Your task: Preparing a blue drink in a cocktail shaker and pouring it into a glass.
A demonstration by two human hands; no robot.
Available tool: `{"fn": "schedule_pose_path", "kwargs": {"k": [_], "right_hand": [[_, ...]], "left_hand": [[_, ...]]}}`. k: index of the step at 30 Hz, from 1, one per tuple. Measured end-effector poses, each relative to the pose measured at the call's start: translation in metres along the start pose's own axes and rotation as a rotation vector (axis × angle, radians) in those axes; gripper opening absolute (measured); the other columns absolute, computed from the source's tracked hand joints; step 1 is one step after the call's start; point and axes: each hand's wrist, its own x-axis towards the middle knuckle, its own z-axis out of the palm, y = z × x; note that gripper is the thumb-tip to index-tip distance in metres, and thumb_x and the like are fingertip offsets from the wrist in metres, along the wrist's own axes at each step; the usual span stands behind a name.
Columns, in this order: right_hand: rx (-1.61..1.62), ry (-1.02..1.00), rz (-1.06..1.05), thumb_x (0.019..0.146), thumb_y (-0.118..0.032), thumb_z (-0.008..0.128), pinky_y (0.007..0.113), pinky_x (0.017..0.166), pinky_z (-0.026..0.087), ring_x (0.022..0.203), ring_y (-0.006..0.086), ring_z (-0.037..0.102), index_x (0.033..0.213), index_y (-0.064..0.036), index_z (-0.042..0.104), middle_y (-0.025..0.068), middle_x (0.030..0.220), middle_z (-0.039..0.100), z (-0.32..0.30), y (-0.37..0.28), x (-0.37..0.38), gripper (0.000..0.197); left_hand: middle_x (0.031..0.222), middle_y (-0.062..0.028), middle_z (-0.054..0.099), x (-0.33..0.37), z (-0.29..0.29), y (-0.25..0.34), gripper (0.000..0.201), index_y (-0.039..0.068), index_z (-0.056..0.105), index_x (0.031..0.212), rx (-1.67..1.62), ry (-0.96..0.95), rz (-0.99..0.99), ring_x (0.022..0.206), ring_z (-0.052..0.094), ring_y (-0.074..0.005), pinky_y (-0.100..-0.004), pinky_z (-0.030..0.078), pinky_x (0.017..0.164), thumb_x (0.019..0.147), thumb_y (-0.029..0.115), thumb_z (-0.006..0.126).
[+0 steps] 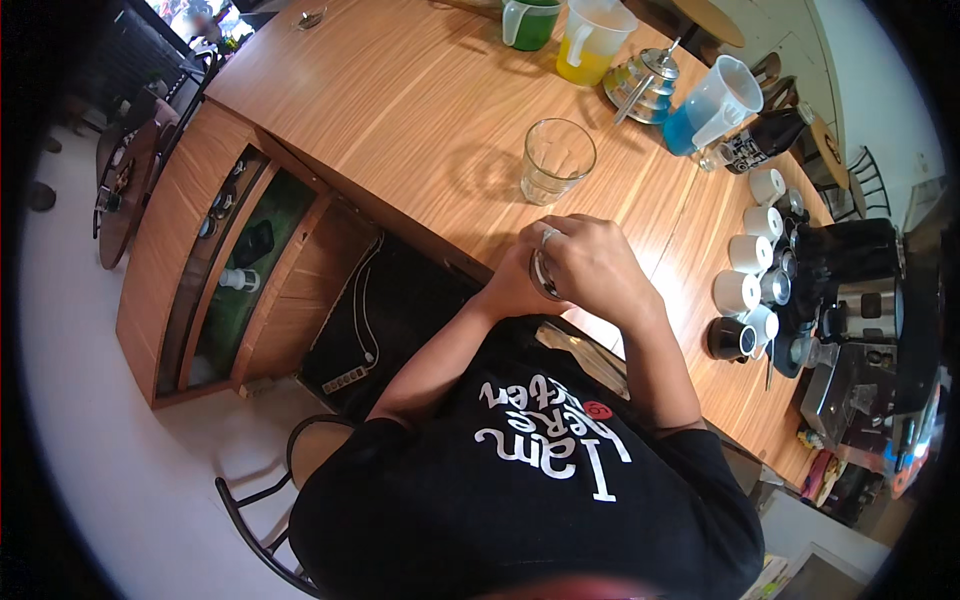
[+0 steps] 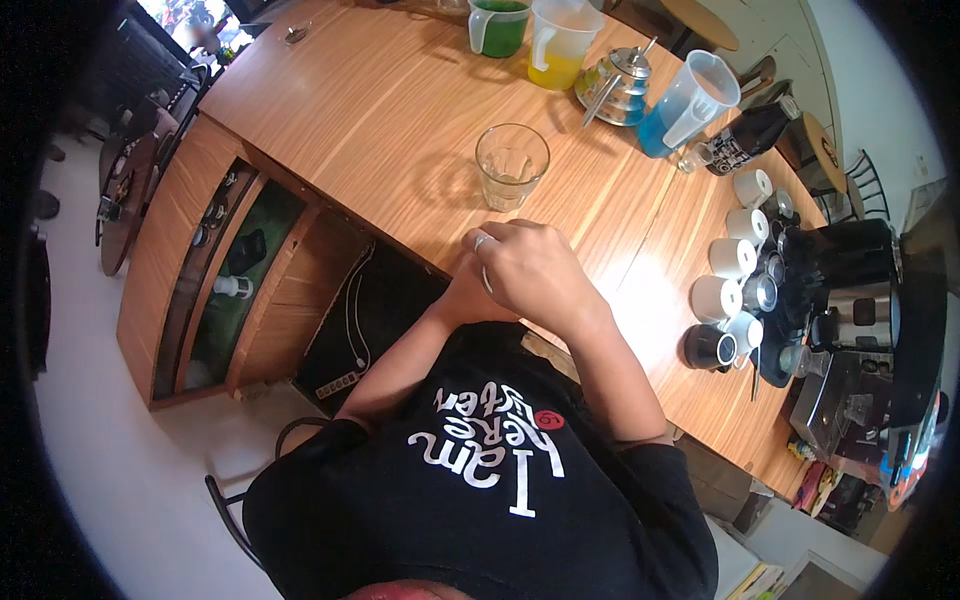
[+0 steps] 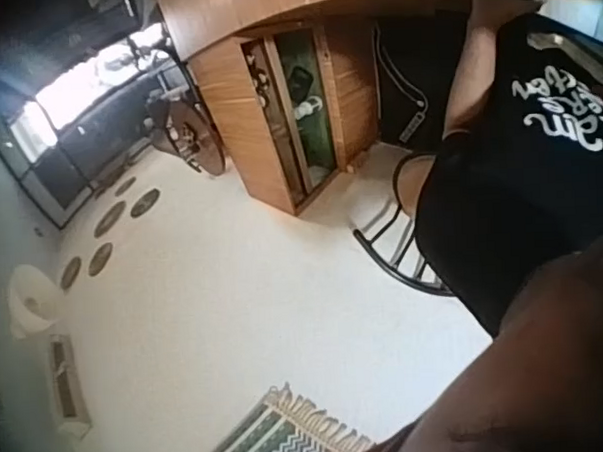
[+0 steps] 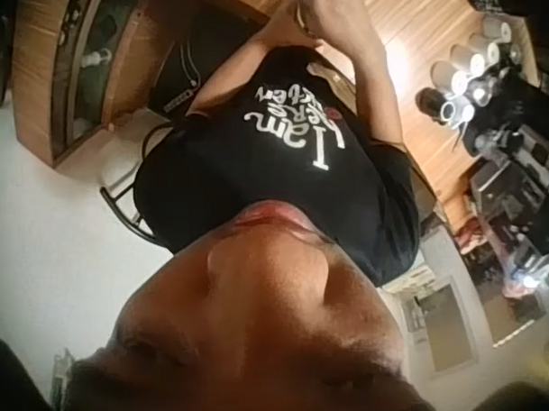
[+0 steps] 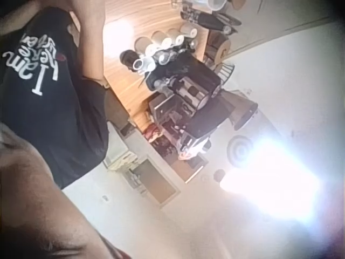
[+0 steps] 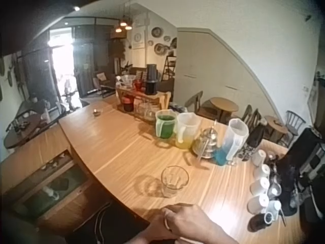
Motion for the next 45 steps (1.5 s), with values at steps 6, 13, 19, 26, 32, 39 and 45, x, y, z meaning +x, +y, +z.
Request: {"fn": "schedule_pose_path", "kwargs": {"k": [6, 13, 19, 26, 32, 39, 45], "right_hand": [[-0.120, 0.226, 0.253, 0.082, -0.005, 0.061, 0.046, 0.065, 0.056, 0.072, 0.0387, 0.069, 0.100, -0.0035, 0.067, 0.0179, 0.086, 0.070, 0.014, -0.012, 0.006, 0.019], [-0.164, 0.243, 0.279, 0.085, -0.006, 0.063, 0.041, 0.072, 0.058, 0.083, 0.0335, 0.071, 0.105, -0.0029, 0.068, 0.0168, 0.089, 0.071, 0.021, -0.014, -0.003, 0.021], [0.507, 0.452, 0.238, 0.088, -0.017, 0.074, 0.033, 0.087, 0.054, 0.097, 0.0192, 0.068, 0.118, 0.0020, 0.059, 0.0130, 0.106, 0.070, 0.036, 0.008, -0.027, 0.038], [0.816, 0.504, 0.082, 0.093, -0.045, 0.070, 0.033, 0.085, 0.053, 0.094, 0.0210, 0.069, 0.128, 0.0002, 0.051, 0.0157, 0.102, 0.072, 0.054, 0.032, -0.033, 0.060], [0.889, 0.496, 0.100, 0.097, -0.071, 0.042, 0.034, 0.083, 0.052, 0.094, 0.0227, 0.068, 0.121, 0.0021, 0.056, 0.0161, 0.103, 0.071, 0.059, 0.031, -0.040, 0.078], [0.911, 0.564, 0.126, 0.104, -0.061, 0.034, 0.035, 0.073, 0.051, 0.083, 0.0260, 0.066, 0.103, 0.0054, 0.065, 0.0167, 0.095, 0.066, 0.081, 0.045, -0.048, 0.073], [0.881, 0.608, 0.069, 0.105, -0.051, 0.038, 0.036, 0.067, 0.051, 0.075, 0.0298, 0.066, 0.098, 0.0065, 0.065, 0.0212, 0.088, 0.065, 0.083, 0.048, -0.045, 0.064]], "left_hand": [[0.115, -0.0158, 0.068, 0.006, -0.006, 0.025, 0.090, 0.002, 0.050, 0.135, -0.083, 0.069, -0.118, 0.107, 0.067, -0.0267, -0.0386, 0.053, 0.093, 0.058, 0.022, 0.093], [0.122, -0.0176, 0.064, -0.002, 0.004, 0.026, 0.095, 0.001, 0.048, 0.136, 0.000, 0.129, -0.086, 0.113, 0.066, -0.0282, -0.0394, 0.053, 0.095, 0.057, 0.026, 0.094], [0.131, -0.0202, 0.058, -0.009, 0.019, 0.014, 0.110, 0.003, 0.043, 0.140, 0.069, 0.159, -0.143, 0.122, 0.059, -0.0354, -0.0443, 0.050, 0.101, 0.053, 0.040, 0.098], [0.150, -0.0211, 0.038, -0.010, -0.006, 0.033, 0.083, -0.001, 0.035, 0.148, -0.127, 0.352, 0.194, 0.143, 0.034, -0.0364, -0.0460, 0.023, 0.119, 0.098, 0.064, 0.048], [0.142, -0.0218, 0.048, 0.021, 0.000, 0.098, 0.070, -0.004, 0.052, 0.135, -0.002, 0.363, 0.211, 0.133, 0.047, -0.0321, -0.0431, 0.036, 0.111, 0.100, 0.057, 0.048], [0.113, -0.0222, 0.069, 0.038, 0.021, 0.088, 0.054, -0.007, 0.064, 0.114, 0.295, 0.427, 0.273, 0.104, 0.068, -0.0348, -0.0401, 0.054, 0.091, 0.095, 0.044, 0.063], [0.109, -0.0236, 0.070, 0.039, 0.023, 0.087, 0.044, -0.008, 0.066, 0.110, 0.292, 0.455, 0.254, 0.100, 0.070, -0.0354, -0.0411, 0.055, 0.089, 0.093, 0.032, 0.058]]}}
